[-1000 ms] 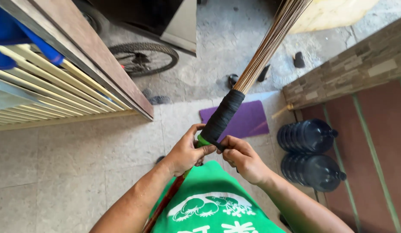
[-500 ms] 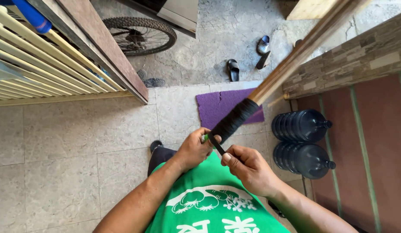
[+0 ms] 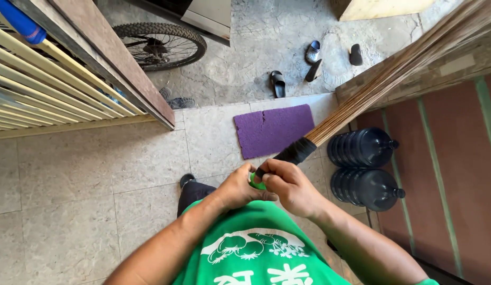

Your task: The recorder is wrapping a broom handle with tape and string to reinforce or repair it.

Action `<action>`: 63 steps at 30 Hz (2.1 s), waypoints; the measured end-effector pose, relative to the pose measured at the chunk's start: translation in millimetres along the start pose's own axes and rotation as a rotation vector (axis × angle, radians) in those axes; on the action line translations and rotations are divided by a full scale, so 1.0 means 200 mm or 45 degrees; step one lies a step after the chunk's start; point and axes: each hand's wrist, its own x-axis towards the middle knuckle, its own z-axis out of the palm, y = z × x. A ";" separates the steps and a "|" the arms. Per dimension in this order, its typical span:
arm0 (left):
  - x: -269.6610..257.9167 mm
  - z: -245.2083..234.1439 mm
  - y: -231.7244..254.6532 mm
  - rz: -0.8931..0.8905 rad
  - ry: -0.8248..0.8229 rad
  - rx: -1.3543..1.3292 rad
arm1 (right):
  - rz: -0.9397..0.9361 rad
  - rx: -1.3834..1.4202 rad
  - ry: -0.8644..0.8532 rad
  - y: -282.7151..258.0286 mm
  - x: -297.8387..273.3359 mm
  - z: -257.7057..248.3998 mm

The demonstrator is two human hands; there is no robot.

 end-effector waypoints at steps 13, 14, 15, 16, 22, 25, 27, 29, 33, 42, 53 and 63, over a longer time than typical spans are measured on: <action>-0.28 -0.10 0.41 -0.535 -0.360 -0.982 | -0.009 0.261 -0.200 -0.16 0.07 -0.06; -0.30 -0.07 0.42 -0.542 -0.286 -1.042 | 0.059 0.141 -0.187 -0.16 0.06 -0.06; -0.32 -0.04 0.42 -0.552 -0.292 -1.051 | 0.073 0.142 -0.185 -0.17 0.06 -0.06; -0.33 -0.02 0.43 -0.550 -0.237 -1.011 | 0.119 0.080 -0.224 -0.18 0.06 -0.06; -0.32 0.04 0.32 -0.348 -0.107 -0.649 | 0.212 -0.072 -0.290 -0.41 -0.01 -0.03; -0.32 0.07 0.27 -0.362 -0.117 -0.609 | 0.253 -0.139 -0.258 -0.42 -0.06 0.00; -0.32 0.05 0.28 -0.398 -0.117 -0.622 | 0.233 -0.170 -0.267 -0.41 -0.06 0.00; -0.33 0.05 0.29 -0.482 -0.173 -0.701 | 0.150 -0.199 -0.167 -0.35 -0.11 -0.01; -0.32 0.01 0.29 -0.500 -0.204 -0.749 | 0.221 -0.143 -0.123 -0.38 -0.20 -0.03; -0.32 -0.06 0.25 -0.443 -0.156 -0.840 | 0.330 -0.177 -0.136 -0.28 -0.45 -0.15; -0.40 -0.13 0.31 -0.386 -0.045 -0.979 | 0.290 -0.001 0.071 0.40 -0.55 -0.20; -0.51 -0.02 0.36 -0.356 -0.190 -0.949 | 0.127 0.111 0.060 0.71 -0.33 -0.12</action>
